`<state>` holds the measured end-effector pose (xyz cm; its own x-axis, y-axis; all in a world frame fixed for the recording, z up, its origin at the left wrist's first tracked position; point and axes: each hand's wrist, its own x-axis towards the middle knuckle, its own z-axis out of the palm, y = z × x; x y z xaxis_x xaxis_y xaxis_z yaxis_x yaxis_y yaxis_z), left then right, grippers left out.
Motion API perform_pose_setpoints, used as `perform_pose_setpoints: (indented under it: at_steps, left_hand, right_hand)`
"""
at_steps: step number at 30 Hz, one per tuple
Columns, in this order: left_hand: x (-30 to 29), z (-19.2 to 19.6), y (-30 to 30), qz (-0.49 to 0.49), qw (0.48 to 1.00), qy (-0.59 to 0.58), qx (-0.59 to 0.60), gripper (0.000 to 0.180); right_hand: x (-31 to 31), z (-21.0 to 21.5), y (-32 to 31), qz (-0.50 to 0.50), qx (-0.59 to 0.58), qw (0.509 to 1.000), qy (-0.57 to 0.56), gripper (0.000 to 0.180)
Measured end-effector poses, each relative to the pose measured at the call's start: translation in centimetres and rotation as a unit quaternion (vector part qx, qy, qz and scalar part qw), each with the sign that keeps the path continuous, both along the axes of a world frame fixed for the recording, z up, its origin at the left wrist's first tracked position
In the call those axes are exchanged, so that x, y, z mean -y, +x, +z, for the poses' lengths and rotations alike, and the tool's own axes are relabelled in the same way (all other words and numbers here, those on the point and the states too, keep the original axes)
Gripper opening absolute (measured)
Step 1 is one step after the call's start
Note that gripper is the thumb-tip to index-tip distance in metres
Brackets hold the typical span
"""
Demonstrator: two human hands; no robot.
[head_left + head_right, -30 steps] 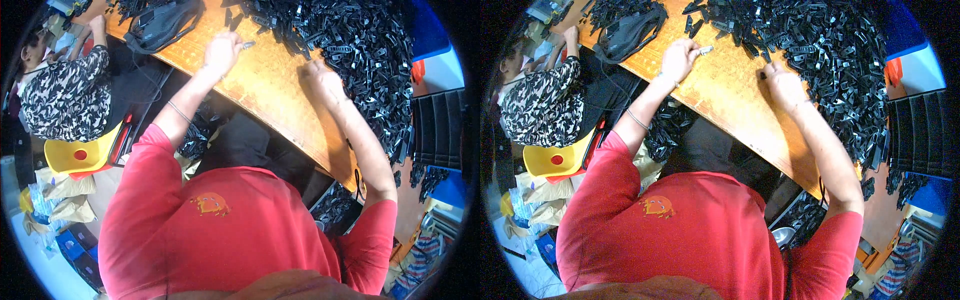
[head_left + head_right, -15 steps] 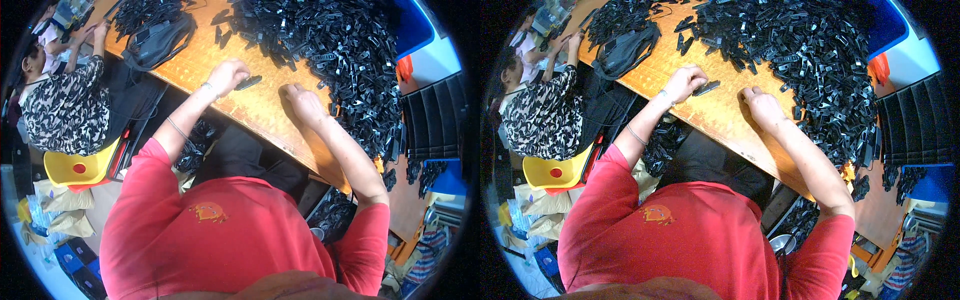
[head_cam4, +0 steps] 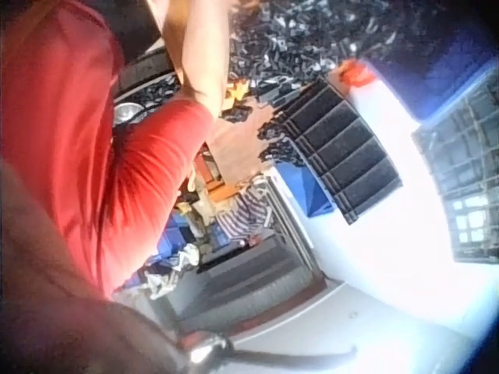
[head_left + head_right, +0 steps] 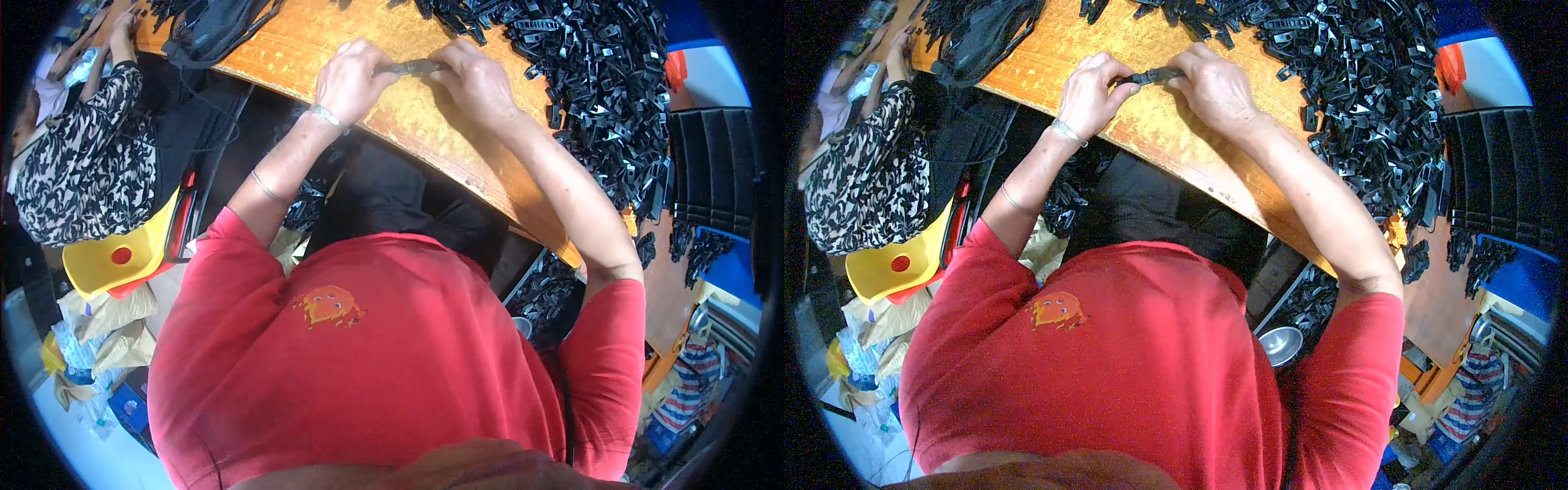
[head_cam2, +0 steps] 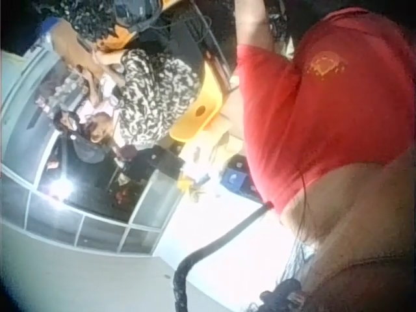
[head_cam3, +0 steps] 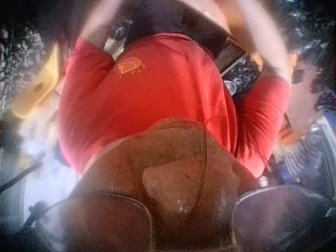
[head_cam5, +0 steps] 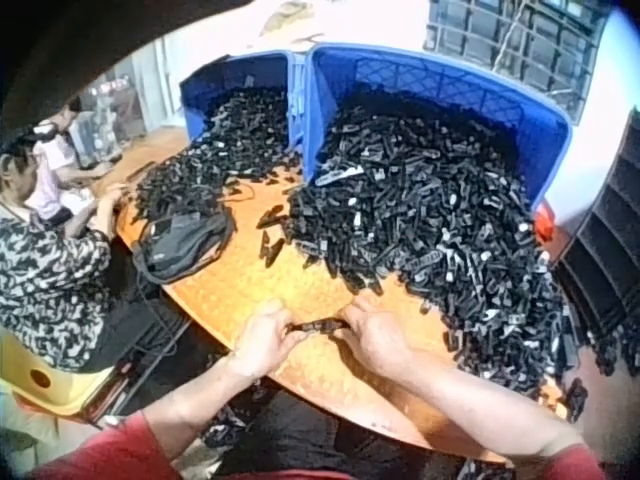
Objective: The person assembles small black plastic parts by hand at a table.
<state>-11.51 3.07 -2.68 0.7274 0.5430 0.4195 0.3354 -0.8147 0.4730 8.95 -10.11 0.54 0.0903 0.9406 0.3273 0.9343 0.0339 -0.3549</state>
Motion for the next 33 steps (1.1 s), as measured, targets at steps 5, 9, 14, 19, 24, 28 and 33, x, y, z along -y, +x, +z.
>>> perform_pose_setpoints:
  at_steps: [5,9,14,19,24,28,33]
  left_hand:
    - [0.2,-0.2,0.1,-0.022,1.0,-0.004,0.018,0.02]
    - [-0.2,-0.4,0.3,-0.045,0.997,0.003,0.056,0.021]
    - [-0.7,-0.6,1.3,-0.04,0.998,-0.016,0.046,0.017]
    - [-3.3,2.0,-2.3,-0.129,0.976,-0.126,-0.12,0.016]
    - [-8.1,4.4,-7.4,-0.117,0.933,-0.309,-0.141,0.024]
    - [-5.7,5.6,1.0,-0.086,0.991,-0.053,-0.093,0.033]
    - [-4.5,1.1,10.4,-0.086,0.986,0.139,-0.033,0.037]
  right_hand:
    - [-1.3,-1.1,0.4,-0.017,-0.008,1.0,-0.005,0.023]
    - [-1.9,-1.3,1.3,0.034,-0.004,0.999,0.026,0.019]
    - [-3.8,-1.6,0.4,0.103,0.04,0.993,0.044,0.017]
    - [-1.6,-0.5,-1.0,0.118,0.015,0.99,-0.073,0.023]
    - [4.7,1.2,4.2,0.116,0.081,0.989,-0.037,0.013]
    - [7.6,1.6,11.0,-0.078,0.256,0.959,-0.088,0.027]
    - [6.1,1.3,11.4,-0.077,0.343,0.927,-0.127,0.029]
